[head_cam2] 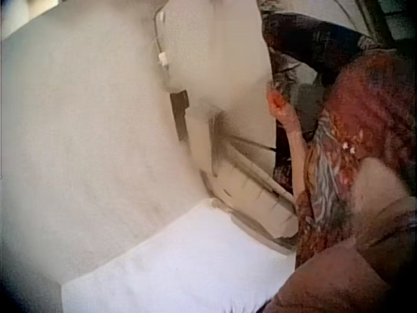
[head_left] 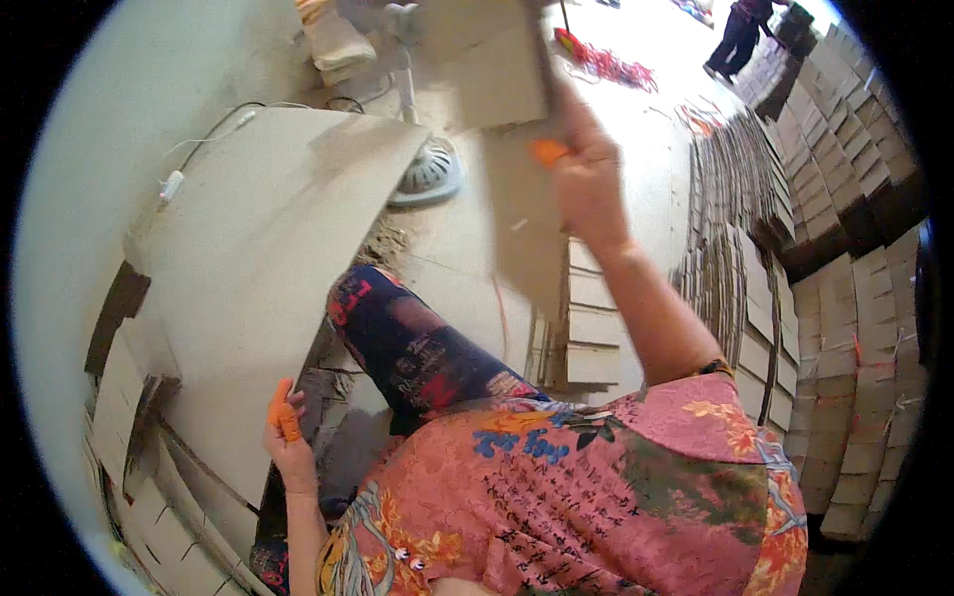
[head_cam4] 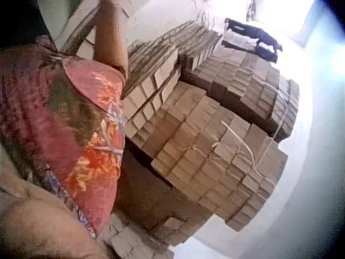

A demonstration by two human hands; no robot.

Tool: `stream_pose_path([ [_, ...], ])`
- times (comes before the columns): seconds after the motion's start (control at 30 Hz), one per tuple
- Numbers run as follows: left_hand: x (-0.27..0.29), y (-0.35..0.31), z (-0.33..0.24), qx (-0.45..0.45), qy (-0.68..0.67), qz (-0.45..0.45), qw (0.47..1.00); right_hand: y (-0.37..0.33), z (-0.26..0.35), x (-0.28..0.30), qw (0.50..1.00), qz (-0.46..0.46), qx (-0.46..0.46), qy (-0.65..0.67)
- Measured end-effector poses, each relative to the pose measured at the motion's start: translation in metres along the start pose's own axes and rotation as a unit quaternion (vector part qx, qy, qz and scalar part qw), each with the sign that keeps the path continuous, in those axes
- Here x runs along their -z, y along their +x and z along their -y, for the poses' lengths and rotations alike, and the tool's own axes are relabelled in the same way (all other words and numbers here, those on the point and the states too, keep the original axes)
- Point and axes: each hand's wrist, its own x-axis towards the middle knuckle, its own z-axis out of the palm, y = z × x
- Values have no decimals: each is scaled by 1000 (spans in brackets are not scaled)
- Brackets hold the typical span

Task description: The person sits on the floor and folds pre-cut cardboard sheets into multi-compartment dividers. They repeatedly pick up flat sheets, fold along scored lines, and place the finished dividers into a growing stack. Other workers are visible in the background moving materials.

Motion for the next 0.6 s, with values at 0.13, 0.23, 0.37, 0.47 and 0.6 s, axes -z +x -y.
stream_pose_path([
  [0.13, 18, 1, 8, 28, 45, 15, 998, -15, -64, 78, 936, -36, 15, -350],
  [0.23, 39, 7, 12, 29, 69, 2, 997, -72, -168, 114, 861, 7, -35, -508],
  [0.37, 79, 4, -1, 91, 123, -56, 987, -199, -283, 119, 771, 187, -261, -550],
  [0.47, 120, 7, 15, 58, 164, -99, 980, -279, -324, 111, 715, 226, -434, -500],
  [0.6, 186, 32, 11, -5, 382, -192, 904, -339, -374, 116, 737, 209, -522, -375],
])
